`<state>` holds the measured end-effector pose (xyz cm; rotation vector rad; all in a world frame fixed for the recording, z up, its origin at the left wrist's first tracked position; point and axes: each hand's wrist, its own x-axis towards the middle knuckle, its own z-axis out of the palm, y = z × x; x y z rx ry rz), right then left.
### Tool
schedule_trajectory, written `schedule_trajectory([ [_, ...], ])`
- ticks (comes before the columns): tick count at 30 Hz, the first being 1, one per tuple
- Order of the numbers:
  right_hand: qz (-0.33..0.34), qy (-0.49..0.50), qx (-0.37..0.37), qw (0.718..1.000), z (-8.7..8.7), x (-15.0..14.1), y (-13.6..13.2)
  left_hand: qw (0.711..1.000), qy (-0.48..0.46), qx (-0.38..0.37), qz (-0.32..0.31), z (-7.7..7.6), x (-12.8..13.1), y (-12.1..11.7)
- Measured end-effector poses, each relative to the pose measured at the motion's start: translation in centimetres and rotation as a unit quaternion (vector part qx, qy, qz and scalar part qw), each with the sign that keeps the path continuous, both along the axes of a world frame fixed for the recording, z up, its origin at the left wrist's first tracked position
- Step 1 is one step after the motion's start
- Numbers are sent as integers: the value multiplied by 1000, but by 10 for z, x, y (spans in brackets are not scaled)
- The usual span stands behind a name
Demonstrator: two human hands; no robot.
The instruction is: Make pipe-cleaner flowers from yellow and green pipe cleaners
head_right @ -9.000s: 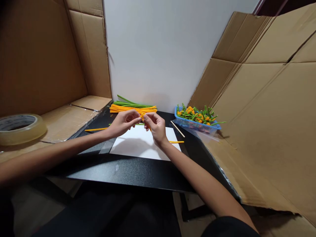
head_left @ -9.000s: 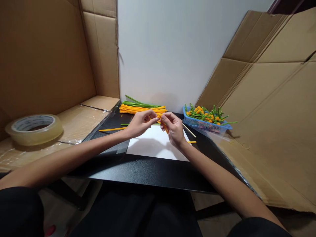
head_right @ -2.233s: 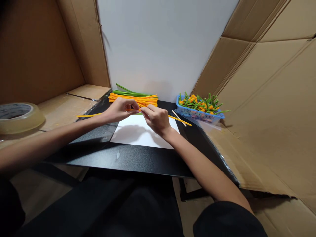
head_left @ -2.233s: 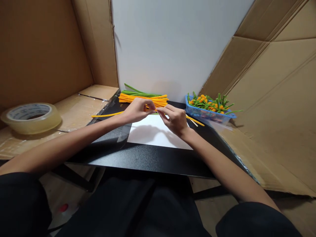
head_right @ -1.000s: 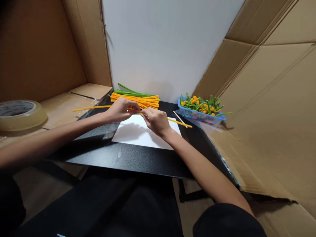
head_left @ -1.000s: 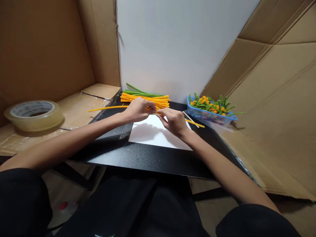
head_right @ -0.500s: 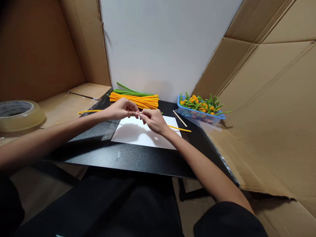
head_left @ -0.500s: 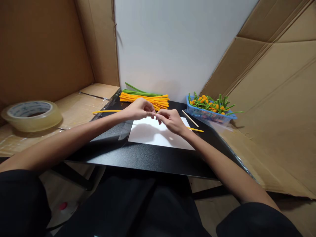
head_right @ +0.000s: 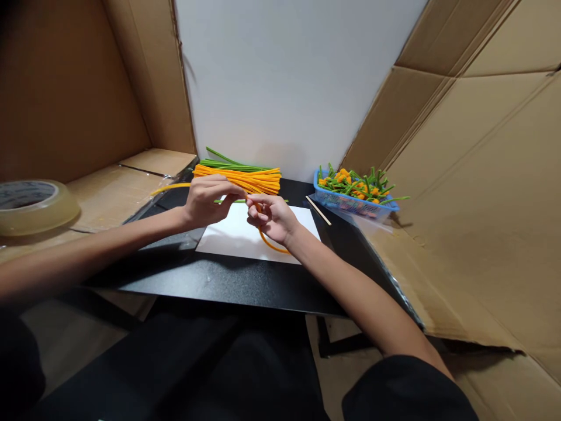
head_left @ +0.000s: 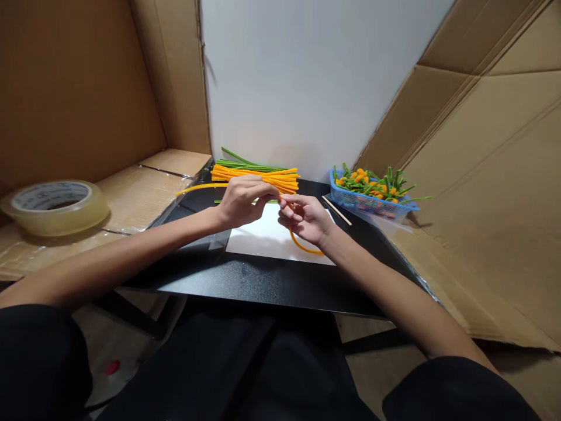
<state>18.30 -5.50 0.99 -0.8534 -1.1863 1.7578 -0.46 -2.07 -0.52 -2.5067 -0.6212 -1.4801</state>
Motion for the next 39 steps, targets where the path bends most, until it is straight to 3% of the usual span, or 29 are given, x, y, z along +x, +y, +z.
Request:
schedule_trajectory([
  [5,-3,30,-47,998,-8,-5,1,984,159,51,-55,1,-17,21],
  [9,-6,43,-55,998,-12,-8,1,978,190,57,-71,2,-22,29],
  [12,-9,22,-41,999,-12,-8,1,976,197,79,-49,0,-21,29],
  [15,-22,-66,11,997,-12,-2,5,976,193,100,-2,-3,-18,28],
  [17,-40,-161,99,981,-13,6,13,978,188,87,25,-5,-17,29],
  [20,-76,-331,248,907,-13,27,30,985,160,36,57,-4,-18,34],
  [22,-117,-453,316,825,-12,45,42,989,132,-6,72,-2,-21,39],
  [23,-149,-523,335,769,-11,55,48,989,125,-26,80,-1,-22,41],
  [25,-219,-659,324,642,-9,74,57,984,130,-70,96,0,-25,46],
  [26,-239,-707,298,596,-9,83,61,980,140,-96,100,-1,-25,48],
  [28,-261,-765,246,535,-11,100,66,970,166,-153,88,-4,-25,52],
  [30,-267,-794,209,505,-14,115,70,958,198,-202,54,-9,-24,55],
  [33,-259,-819,164,486,-21,128,75,940,246,-237,24,-15,-23,57],
  [39,-233,-822,149,498,-31,131,78,926,293,-236,10,-22,-20,53],
])
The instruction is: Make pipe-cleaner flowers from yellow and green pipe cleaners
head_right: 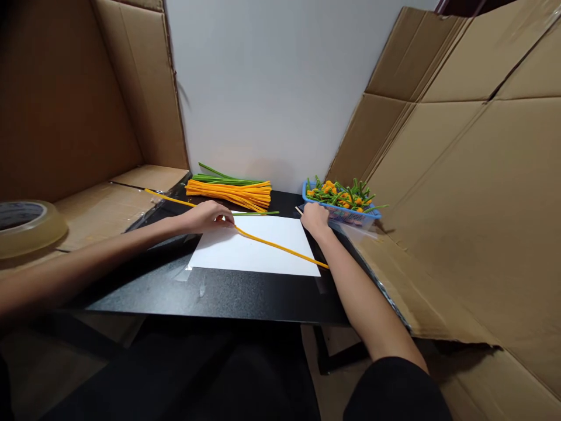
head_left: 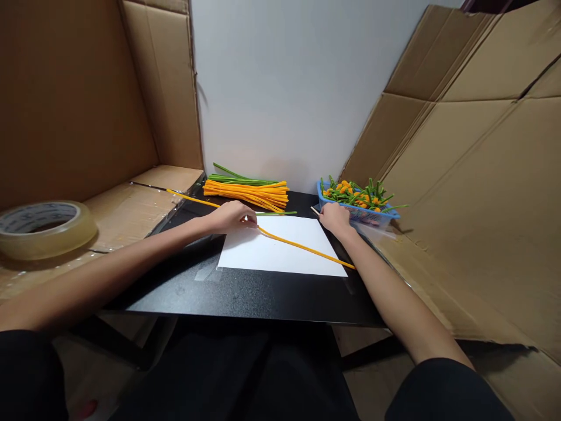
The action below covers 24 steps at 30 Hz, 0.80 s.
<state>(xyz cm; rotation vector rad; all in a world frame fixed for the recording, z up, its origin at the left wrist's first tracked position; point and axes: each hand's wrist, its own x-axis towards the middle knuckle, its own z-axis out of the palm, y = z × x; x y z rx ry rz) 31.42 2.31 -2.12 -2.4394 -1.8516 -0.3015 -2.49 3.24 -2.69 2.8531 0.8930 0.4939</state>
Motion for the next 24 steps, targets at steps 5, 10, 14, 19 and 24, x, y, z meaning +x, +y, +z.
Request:
schedule_trajectory([
  [5,14,4,9,1000,-2,0,1,998,-9,47,-31,-12,6,-7],
  [10,73,45,83,993,0,0,3,986,28,156,52,-6,2,-5],
  [14,179,107,132,969,1,-5,3,956,54,232,172,7,-12,2],
  [19,258,114,140,949,1,-12,2,962,64,201,173,4,-8,-3],
  [24,310,174,165,920,10,-18,0,993,39,99,-59,-7,24,-38],
])
